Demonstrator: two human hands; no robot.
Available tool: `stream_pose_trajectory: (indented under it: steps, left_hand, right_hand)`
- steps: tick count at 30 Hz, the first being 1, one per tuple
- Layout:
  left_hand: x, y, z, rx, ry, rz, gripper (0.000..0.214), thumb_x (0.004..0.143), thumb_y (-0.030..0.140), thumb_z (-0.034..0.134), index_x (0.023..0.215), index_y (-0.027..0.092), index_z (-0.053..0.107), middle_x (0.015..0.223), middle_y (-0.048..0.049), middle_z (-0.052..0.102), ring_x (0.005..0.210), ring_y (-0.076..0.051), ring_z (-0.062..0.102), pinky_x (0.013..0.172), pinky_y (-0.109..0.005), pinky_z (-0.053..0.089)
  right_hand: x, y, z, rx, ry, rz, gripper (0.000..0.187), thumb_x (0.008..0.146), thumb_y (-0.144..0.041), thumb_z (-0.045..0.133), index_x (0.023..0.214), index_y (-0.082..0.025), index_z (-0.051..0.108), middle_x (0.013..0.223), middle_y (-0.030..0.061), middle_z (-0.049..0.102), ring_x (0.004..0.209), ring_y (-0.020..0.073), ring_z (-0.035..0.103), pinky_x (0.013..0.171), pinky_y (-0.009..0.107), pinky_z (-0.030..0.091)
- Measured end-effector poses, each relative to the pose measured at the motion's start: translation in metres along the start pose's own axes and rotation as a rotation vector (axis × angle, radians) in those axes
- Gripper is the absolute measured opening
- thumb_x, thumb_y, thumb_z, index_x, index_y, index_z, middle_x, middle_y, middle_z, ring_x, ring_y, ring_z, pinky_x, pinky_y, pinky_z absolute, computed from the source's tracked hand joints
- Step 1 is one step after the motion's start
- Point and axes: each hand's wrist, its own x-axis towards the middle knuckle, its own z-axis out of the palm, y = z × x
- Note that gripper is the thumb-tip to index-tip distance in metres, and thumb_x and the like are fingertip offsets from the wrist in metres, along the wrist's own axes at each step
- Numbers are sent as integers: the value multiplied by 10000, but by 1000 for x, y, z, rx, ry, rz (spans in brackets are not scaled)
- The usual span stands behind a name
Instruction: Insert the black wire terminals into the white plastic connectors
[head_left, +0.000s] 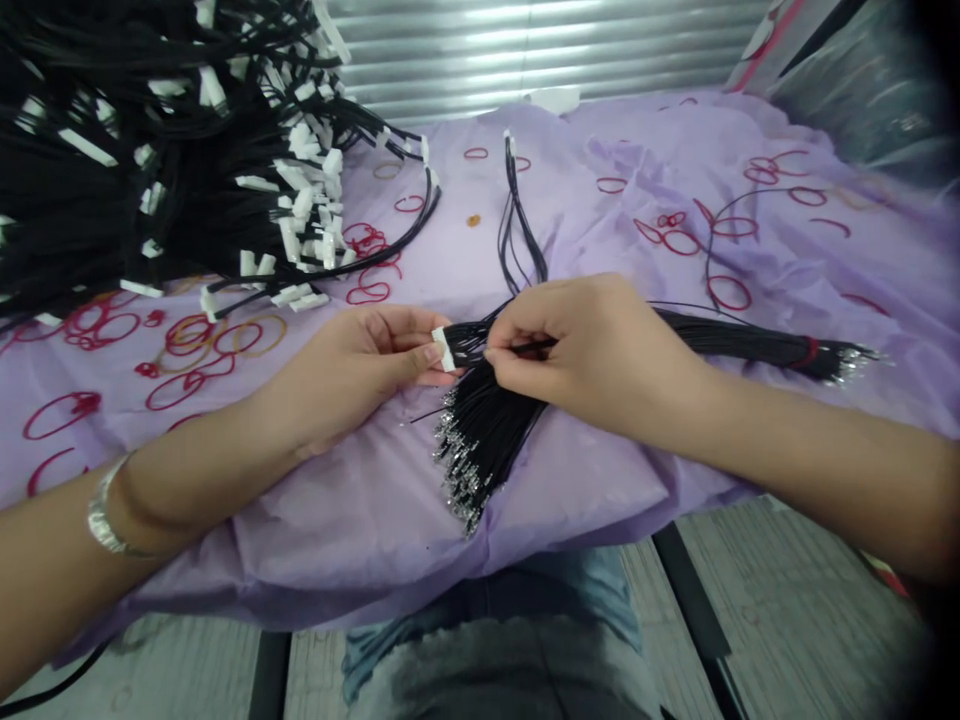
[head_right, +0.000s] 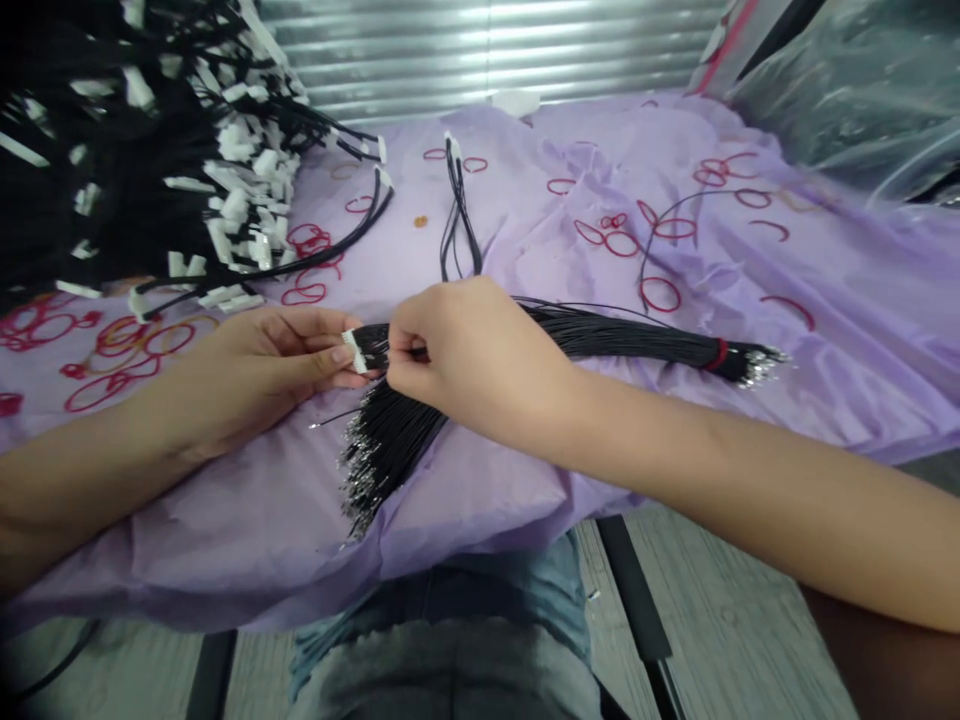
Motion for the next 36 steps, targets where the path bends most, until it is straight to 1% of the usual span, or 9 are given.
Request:
stream_pose_trajectory:
  steps: [3, 8, 15, 21, 25, 32, 36]
  left_hand:
    - [0, -1, 0, 9, 2, 14, 107, 725, 147, 700, 831, 158, 688, 738, 18, 694, 657, -59, 652, 695, -135, 573]
    - [-1, 0, 1, 34, -18, 12, 131, 746, 146, 685, 876, 160, 695, 801, 4, 715, 697, -58, 665, 702, -110, 566]
    - [-2, 0, 2, 55, -17, 10, 166, 771, 132, 661, 931, 161, 693, 863, -10, 727, 707, -55, 670, 700, -102, 563]
    - [0, -3, 0, 18, -46, 48, 121, 765, 150, 680, 885, 158, 693, 803, 4, 727, 707, -60, 679, 710, -107, 572]
    - [0, -3, 1, 7, -38, 40, 145, 758, 144, 687, 904, 148, 692, 821, -5, 730, 717, -67, 681, 711, -109, 575]
    - [1, -5, 0, -36, -17, 50, 121, 743, 118, 689, 860, 146, 699, 802, 3, 721, 691, -68, 677, 697, -117, 580]
    - [2, -6, -3, -76, -60, 51, 138, 749, 119, 687, 881, 158, 703, 793, 17, 712, 702, -60, 670, 703, -117, 578]
  right_hand:
    - [2, 0, 1, 31, -20, 27, 129, 741, -173, 549, 670, -149, 654, 630, -6, 617, 578, 83, 504, 601, 239, 348]
    - [4, 0, 0, 74, -33, 59, 135, 730, -177, 559, 641, -145, 656, 587, -17, 599, 542, 67, 480, 589, 231, 331]
    - [5, 1, 0, 91, -40, 42, 138, 731, -177, 556, 643, -142, 657, 588, -13, 595, 545, 66, 469, 592, 229, 323]
    - [7, 2, 3, 85, -62, 58, 150, 747, -177, 547, 643, -138, 647, 574, -22, 571, 538, 58, 439, 588, 230, 307]
    - [8, 3, 4, 97, -87, 76, 156, 758, -185, 545, 660, -139, 657, 571, -30, 567, 528, 53, 439, 579, 226, 310]
    - [10, 9, 4, 162, -110, 21, 153, 768, -176, 557, 674, -130, 668, 536, -45, 556, 490, 36, 425, 525, 203, 314]
    - [10, 13, 2, 192, -152, -4, 150, 783, -173, 560, 703, -122, 676, 547, -45, 566, 488, 33, 420, 490, 200, 299]
